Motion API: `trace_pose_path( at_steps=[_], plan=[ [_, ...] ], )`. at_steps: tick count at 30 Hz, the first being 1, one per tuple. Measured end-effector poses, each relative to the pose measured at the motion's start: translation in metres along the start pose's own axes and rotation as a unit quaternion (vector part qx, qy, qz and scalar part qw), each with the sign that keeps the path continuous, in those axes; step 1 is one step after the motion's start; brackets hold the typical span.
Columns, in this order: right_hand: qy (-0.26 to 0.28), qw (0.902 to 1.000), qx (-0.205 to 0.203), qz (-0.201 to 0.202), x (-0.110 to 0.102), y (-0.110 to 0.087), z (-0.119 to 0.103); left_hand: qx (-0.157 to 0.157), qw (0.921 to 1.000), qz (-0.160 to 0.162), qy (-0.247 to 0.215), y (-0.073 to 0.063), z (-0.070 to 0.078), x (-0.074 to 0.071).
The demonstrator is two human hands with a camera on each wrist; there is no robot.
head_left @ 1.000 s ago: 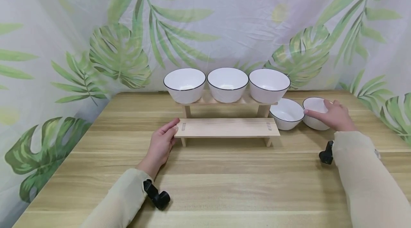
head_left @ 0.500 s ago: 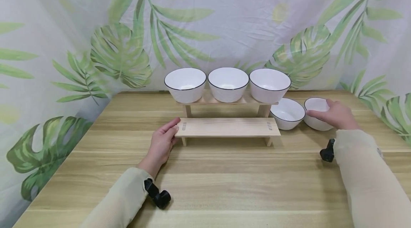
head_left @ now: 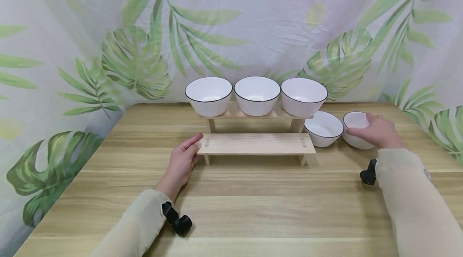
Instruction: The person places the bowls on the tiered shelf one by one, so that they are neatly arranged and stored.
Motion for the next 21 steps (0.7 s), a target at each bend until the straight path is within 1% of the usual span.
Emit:
trace_pose_path(
  at_steps=[5, 7, 11, 13, 16, 18, 21],
  plan=[
    [-0.021, 0.9984, -0.022, 0.048, -0.002, -0.002, -0.001, -0.002, 1.0000, -0.001, 0.002, -0.001, 0.001, -0.001],
    [-0.020, 0.9975, -0.026, 0.062, -0.005, -0.004, -0.001, -0.003, 1.0000, -0.002, 0.002, -0.001, 0.001, -0.001],
    [-0.001, 0.9937, -0.047, 0.102, -0.018, -0.007, -0.009, 0.000, 1.0000, -0.004, 0.003, -0.001, 0.000, -0.002],
    [-0.001, 0.9921, -0.057, 0.112, -0.026, -0.008, -0.015, 0.002, 1.0000, -0.005, 0.005, -0.001, 0.000, -0.002],
    [-0.015, 0.9923, -0.061, 0.107, -0.037, -0.008, -0.026, 0.002, 1.0000, -0.006, 0.003, -0.001, 0.001, -0.002],
    [-0.017, 0.9937, -0.056, 0.095, -0.044, -0.008, -0.033, 0.002, 1.0000, -0.007, 0.001, -0.001, 0.001, -0.002],
    [-0.007, 0.9934, -0.058, 0.099, -0.054, -0.010, -0.045, 0.005, 0.9999, -0.009, 0.001, -0.001, 0.002, -0.001]
  ],
)
Point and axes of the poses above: each hand's wrist, its own y-axis towards the middle knuckle, its own x-axis out of the palm, z = x × y, the point moved 4 cm from there along y, towards the middle knuckle, and after that the axes turned 10 degrees about y, right-handed, at the moved point
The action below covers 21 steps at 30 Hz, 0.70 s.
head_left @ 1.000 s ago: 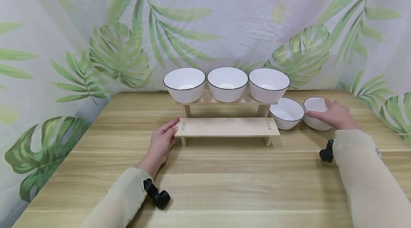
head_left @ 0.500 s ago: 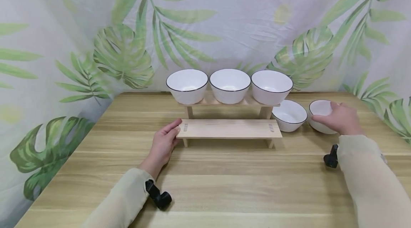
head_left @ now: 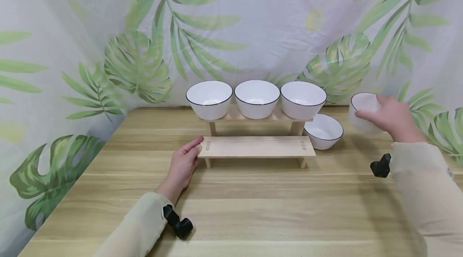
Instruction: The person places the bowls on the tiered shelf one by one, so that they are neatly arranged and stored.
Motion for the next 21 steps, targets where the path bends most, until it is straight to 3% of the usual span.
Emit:
trace_pose_path(
  at_steps=[4, 12, 21],
  plan=[
    [0.020, 0.9997, -0.002, 0.013, -0.012, 0.000, -0.017, 0.002, 1.0000, 0.002, -0.001, 0.000, -0.001, 0.000],
    [0.042, 0.9991, 0.006, -0.003, -0.035, -0.002, -0.049, -0.002, 1.0000, 0.000, 0.002, 0.000, -0.002, 0.000],
    [0.041, 0.9983, -0.041, 0.007, -0.056, -0.009, -0.088, -0.003, 1.0000, 0.003, 0.006, -0.001, 0.000, 0.000]
  ],
)
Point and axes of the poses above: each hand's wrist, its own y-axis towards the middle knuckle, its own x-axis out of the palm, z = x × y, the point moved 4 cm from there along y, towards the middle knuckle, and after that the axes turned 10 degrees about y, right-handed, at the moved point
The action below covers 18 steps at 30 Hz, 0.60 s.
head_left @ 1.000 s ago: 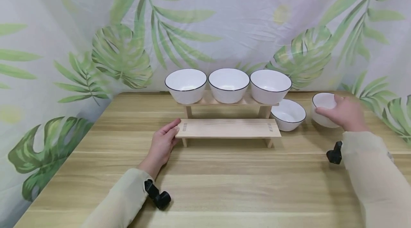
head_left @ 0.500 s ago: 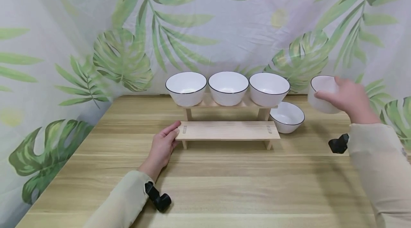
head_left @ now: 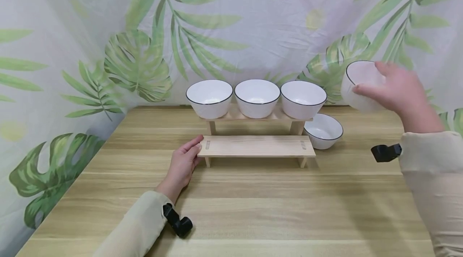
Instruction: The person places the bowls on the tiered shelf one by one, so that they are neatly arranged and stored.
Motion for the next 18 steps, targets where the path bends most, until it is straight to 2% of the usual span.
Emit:
trace_pose_path(
  at_steps=[9, 18],
  plan=[
    [0.027, 0.9992, -0.028, -0.012, -0.006, -0.007, -0.039, 0.005, 1.0000, -0.001, 0.000, 0.000, 0.001, 0.000],
    [0.073, 0.9957, -0.053, -0.021, 0.001, -0.015, -0.077, 0.003, 1.0000, -0.001, -0.004, -0.001, 0.000, 0.001]
  ],
)
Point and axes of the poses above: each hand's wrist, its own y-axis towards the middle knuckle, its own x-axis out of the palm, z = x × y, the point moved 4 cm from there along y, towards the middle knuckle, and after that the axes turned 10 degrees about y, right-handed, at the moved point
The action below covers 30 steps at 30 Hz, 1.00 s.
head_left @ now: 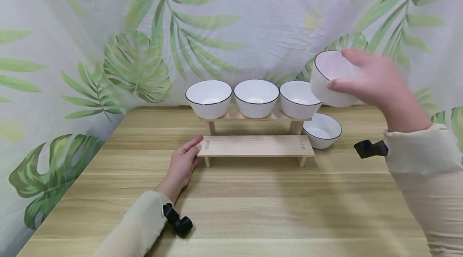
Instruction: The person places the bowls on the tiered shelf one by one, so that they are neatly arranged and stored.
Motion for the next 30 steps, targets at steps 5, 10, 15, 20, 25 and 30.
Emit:
trace_pose_path(
  at_steps=[5, 10, 15, 20, 25, 30],
  plan=[
    [0.019, 0.9994, -0.025, -0.017, 0.011, -0.003, -0.018, -0.001, 1.0000, -0.001, 0.000, 0.000, 0.000, 0.000],
    [0.032, 0.9978, -0.046, -0.037, 0.022, -0.005, -0.036, 0.001, 1.0000, 0.001, -0.001, 0.001, 0.000, 0.000],
    [0.045, 0.9937, -0.082, -0.063, 0.036, -0.007, -0.052, -0.001, 1.0000, -0.001, 0.000, 0.001, 0.000, -0.001],
    [0.050, 0.9867, -0.130, -0.084, 0.053, -0.009, -0.066, -0.001, 1.0000, -0.001, 0.001, 0.001, 0.000, -0.001],
    [0.040, 0.9787, -0.172, -0.105, 0.071, -0.011, -0.077, -0.003, 1.0000, 0.000, 0.002, 0.001, -0.001, -0.002],
    [0.055, 0.9759, -0.169, -0.126, 0.088, -0.013, -0.082, -0.001, 1.0000, 0.000, 0.000, 0.002, -0.002, -0.001]
  ],
)
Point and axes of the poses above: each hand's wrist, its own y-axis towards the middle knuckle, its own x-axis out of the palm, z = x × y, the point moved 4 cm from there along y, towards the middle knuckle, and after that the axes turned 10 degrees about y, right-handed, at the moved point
